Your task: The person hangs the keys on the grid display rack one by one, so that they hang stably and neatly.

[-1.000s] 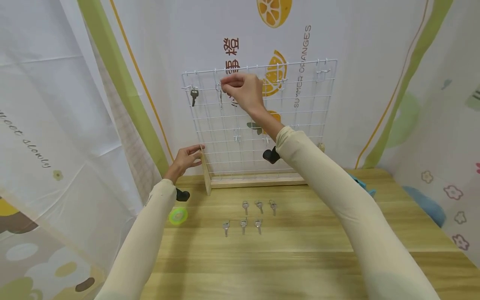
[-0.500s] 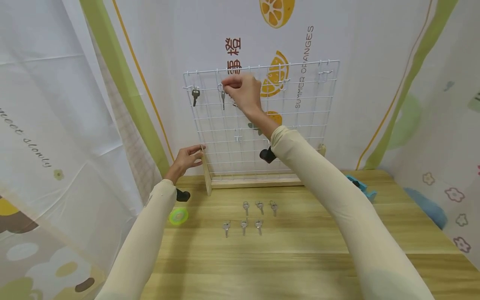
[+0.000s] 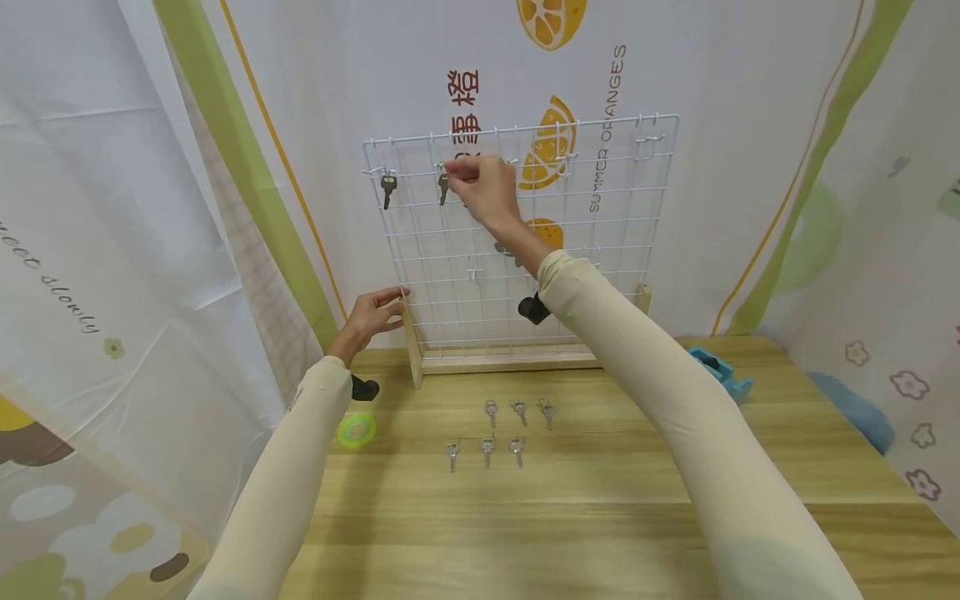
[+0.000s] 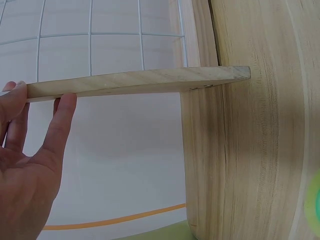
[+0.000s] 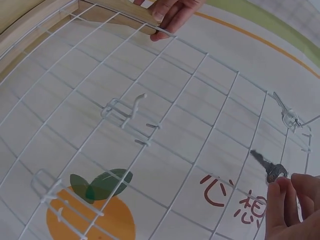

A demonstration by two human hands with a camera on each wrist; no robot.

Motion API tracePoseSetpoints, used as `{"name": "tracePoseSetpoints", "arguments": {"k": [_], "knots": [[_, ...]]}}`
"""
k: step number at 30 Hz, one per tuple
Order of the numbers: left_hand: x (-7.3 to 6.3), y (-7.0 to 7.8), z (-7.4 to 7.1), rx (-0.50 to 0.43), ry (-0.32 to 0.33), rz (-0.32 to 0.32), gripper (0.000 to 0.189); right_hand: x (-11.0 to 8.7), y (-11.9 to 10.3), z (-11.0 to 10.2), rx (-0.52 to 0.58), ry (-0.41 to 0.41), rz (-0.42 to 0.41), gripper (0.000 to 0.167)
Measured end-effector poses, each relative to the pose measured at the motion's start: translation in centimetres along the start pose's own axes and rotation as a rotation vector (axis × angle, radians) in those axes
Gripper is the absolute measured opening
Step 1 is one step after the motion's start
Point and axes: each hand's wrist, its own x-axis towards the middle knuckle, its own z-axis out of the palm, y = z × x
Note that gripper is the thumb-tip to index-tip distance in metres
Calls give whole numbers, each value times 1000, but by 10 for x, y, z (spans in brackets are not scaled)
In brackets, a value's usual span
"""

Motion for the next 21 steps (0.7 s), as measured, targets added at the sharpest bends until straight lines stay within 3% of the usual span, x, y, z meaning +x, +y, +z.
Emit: {"name": "tracePoseSetpoints", "arguments": {"k": [7, 12, 21], "knots": [[-3, 9, -1, -23, -26, -52, 45, -6, 8, -2, 16, -42, -4, 23], [1, -1, 1, -10, -9, -19, 43, -13, 13, -4, 14, -66, -28, 23], [1, -2, 2, 9, 8, 7, 43, -32, 14, -11, 37, -139, -60, 28]]}}
